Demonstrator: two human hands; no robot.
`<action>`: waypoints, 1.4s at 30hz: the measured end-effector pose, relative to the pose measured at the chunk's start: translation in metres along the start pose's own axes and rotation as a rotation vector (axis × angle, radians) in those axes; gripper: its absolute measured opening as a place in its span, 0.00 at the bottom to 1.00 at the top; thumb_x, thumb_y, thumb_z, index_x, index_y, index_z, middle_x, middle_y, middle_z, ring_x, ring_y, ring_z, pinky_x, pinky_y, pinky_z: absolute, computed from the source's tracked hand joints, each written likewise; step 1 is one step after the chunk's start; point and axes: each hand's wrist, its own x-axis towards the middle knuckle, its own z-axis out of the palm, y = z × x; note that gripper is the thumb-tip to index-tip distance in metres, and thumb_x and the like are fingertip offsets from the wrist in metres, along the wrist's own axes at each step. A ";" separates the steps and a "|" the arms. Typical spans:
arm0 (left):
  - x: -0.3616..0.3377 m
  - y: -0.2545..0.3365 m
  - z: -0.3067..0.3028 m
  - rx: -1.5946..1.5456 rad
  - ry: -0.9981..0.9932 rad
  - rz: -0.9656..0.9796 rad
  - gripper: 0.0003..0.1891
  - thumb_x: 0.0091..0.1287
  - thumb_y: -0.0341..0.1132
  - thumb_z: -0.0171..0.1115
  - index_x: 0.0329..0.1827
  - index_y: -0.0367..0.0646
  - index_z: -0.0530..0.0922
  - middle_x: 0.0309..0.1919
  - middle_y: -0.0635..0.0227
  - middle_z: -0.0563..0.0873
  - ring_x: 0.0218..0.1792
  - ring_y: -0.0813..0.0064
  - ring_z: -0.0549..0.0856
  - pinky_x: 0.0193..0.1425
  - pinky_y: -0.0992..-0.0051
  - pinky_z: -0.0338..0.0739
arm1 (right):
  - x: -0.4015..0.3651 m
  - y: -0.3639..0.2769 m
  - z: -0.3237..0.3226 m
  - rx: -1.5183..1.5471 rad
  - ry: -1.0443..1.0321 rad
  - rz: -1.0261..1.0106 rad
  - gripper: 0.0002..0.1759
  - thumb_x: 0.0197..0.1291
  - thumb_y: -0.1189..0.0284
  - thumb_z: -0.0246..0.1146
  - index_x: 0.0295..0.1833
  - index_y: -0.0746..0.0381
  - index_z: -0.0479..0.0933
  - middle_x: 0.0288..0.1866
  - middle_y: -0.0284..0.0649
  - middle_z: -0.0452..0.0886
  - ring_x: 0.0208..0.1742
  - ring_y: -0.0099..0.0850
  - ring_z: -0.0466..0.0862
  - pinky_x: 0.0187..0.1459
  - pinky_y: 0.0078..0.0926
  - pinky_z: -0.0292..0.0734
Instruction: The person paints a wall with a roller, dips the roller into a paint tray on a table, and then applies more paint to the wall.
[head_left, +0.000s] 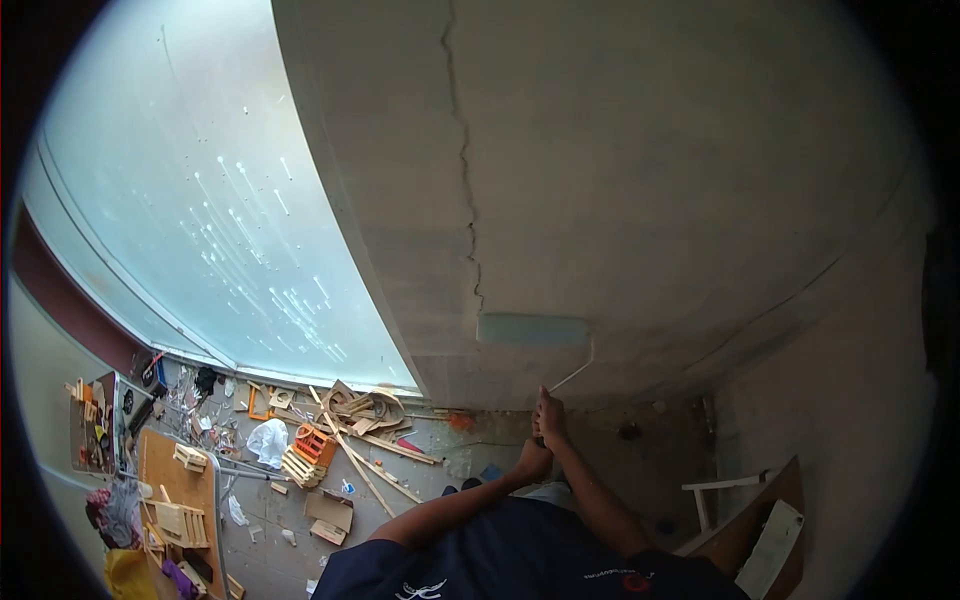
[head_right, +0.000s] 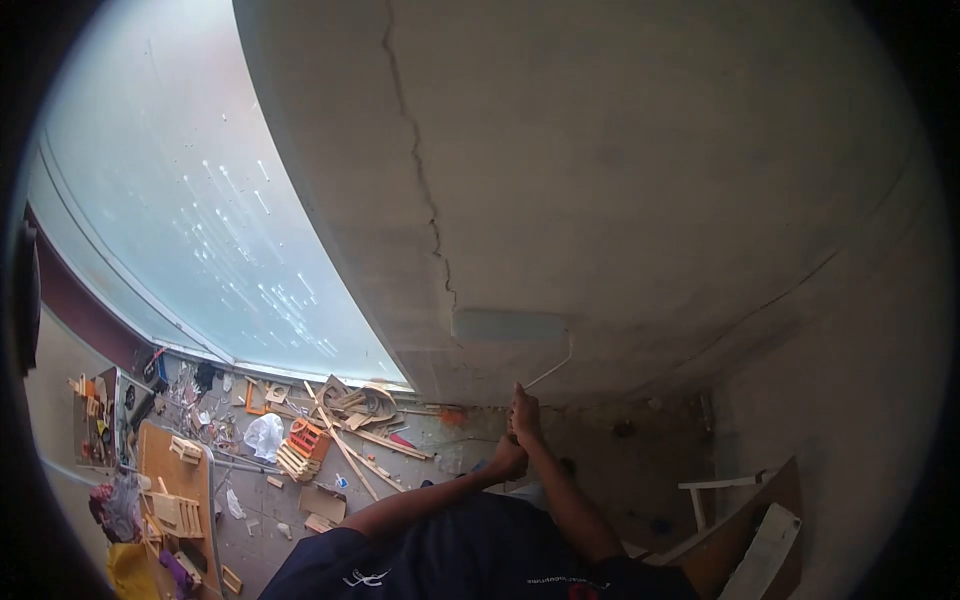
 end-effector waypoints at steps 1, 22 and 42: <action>0.000 -0.006 -0.001 0.021 0.048 -0.002 0.17 0.61 0.41 0.56 0.30 0.31 0.71 0.18 0.61 0.77 0.16 0.70 0.78 0.14 0.67 0.66 | 0.002 0.008 0.001 -0.014 0.004 0.001 0.28 0.62 0.48 0.50 0.16 0.54 0.56 0.10 0.28 0.57 0.07 0.21 0.55 0.09 0.22 0.47; -0.004 0.002 -0.012 0.007 -0.033 0.108 0.17 0.60 0.44 0.57 0.25 0.36 0.70 0.14 0.68 0.74 0.15 0.76 0.75 0.16 0.70 0.66 | 0.010 0.012 0.009 -0.016 0.015 -0.058 0.27 0.61 0.48 0.51 0.18 0.56 0.58 0.11 0.26 0.57 0.08 0.22 0.55 0.10 0.22 0.49; -0.031 0.043 -0.013 -0.106 0.047 0.084 0.12 0.61 0.39 0.54 0.28 0.36 0.70 0.15 0.66 0.75 0.13 0.73 0.75 0.14 0.70 0.65 | -0.001 -0.013 0.009 0.217 -0.235 0.094 0.30 0.59 0.43 0.49 0.18 0.56 0.59 0.11 0.34 0.62 0.08 0.25 0.59 0.11 0.23 0.55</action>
